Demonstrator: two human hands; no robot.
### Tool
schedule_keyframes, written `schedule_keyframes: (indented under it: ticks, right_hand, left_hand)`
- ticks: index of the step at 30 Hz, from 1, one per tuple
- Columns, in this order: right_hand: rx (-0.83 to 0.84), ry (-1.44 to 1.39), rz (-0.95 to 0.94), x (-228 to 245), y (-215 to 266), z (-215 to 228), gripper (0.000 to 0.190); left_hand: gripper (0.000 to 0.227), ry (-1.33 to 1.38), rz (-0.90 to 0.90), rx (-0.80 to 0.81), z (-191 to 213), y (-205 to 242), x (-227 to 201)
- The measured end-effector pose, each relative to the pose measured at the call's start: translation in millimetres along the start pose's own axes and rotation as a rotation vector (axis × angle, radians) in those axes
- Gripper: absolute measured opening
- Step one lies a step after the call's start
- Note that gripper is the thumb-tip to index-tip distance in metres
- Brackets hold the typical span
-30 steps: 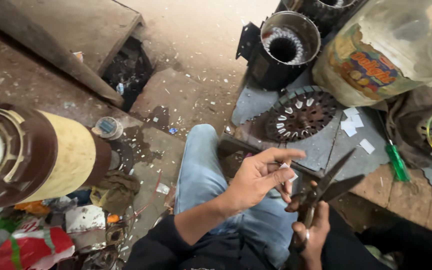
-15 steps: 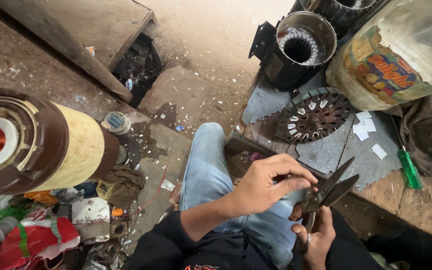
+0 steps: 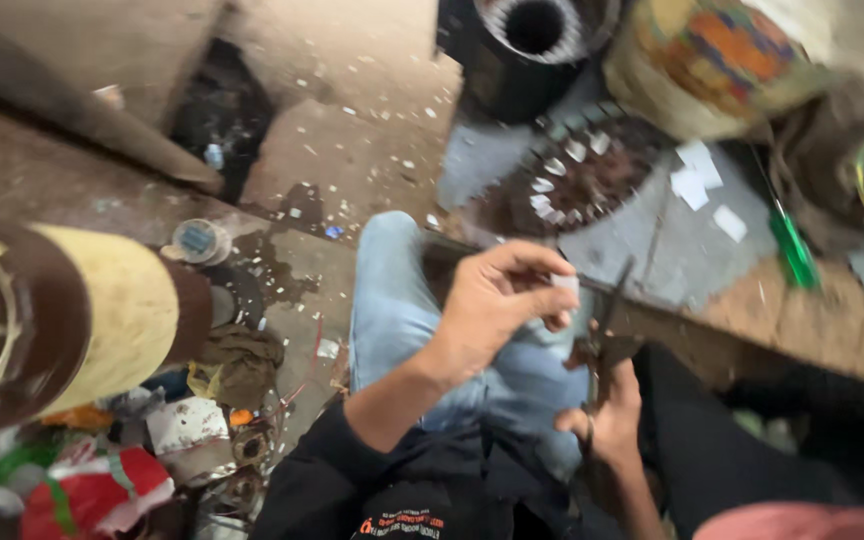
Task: The person cuts small white paper pieces with scissors and inserts them into slots on a circular motor stator. They repeat this process multiple times, handling the stator and paper pieces by hand.
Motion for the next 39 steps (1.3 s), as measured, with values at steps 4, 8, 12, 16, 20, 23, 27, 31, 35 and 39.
schedule_keyframes:
  ticks: [4, 8, 12, 16, 20, 23, 27, 31, 35, 39]
  right_hand:
    - [0.056, 0.286, 0.047, 13, -12, 13, 0.108]
    - [0.034, 0.614, 0.101, 43, -31, 19, 0.106]
    - [0.016, 0.686, 0.110, 53, -38, 23, 0.105]
    - [0.114, 0.450, 0.083, 45, -32, 21, 0.109]
    - [0.193, 0.115, 0.049, 36, -22, 12, 0.112]
    - [0.226, -0.280, -0.092, 28, -14, 1, 0.122]
    - [0.227, -0.416, -0.179, 22, -8, -2, 0.130]
    - [0.219, -0.404, -0.196, 20, -6, -3, 0.132]
    - [0.227, -0.406, -0.185, 20, -6, -3, 0.125]
    - [0.207, -0.357, -0.177, 20, -5, -4, 0.117]
  left_hand:
    - [0.029, 0.090, 0.035, -0.010, 4, -1, 5]
    - [0.031, 0.004, 0.072, 0.004, 1, -5, 2]
    - [0.034, -0.101, 0.096, -0.042, 1, -7, 4]
    - [0.034, -0.225, 0.137, 0.009, 2, -6, 1]
    - [0.033, -0.265, 0.033, 0.066, -5, -6, -3]
    - [0.034, -0.146, 0.085, 0.046, -8, -7, -1]
    - [0.035, -0.060, 0.067, 0.048, -8, -8, 5]
    - [0.036, -0.022, 0.054, 0.045, -5, -7, 10]
    - [0.035, 0.036, 0.070, 0.057, -2, -7, 14]
    - [0.033, 0.104, 0.120, 0.051, 1, -6, 15]
Point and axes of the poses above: each hand's wrist, its own y-axis away from the middle knuckle, its own z-axis out of the back of the hand, x = y × z, the point moved 2 cm from there along -y, towards the middle knuckle, and after that the axes turned 15 degrees about x, right-handed, at the moved point
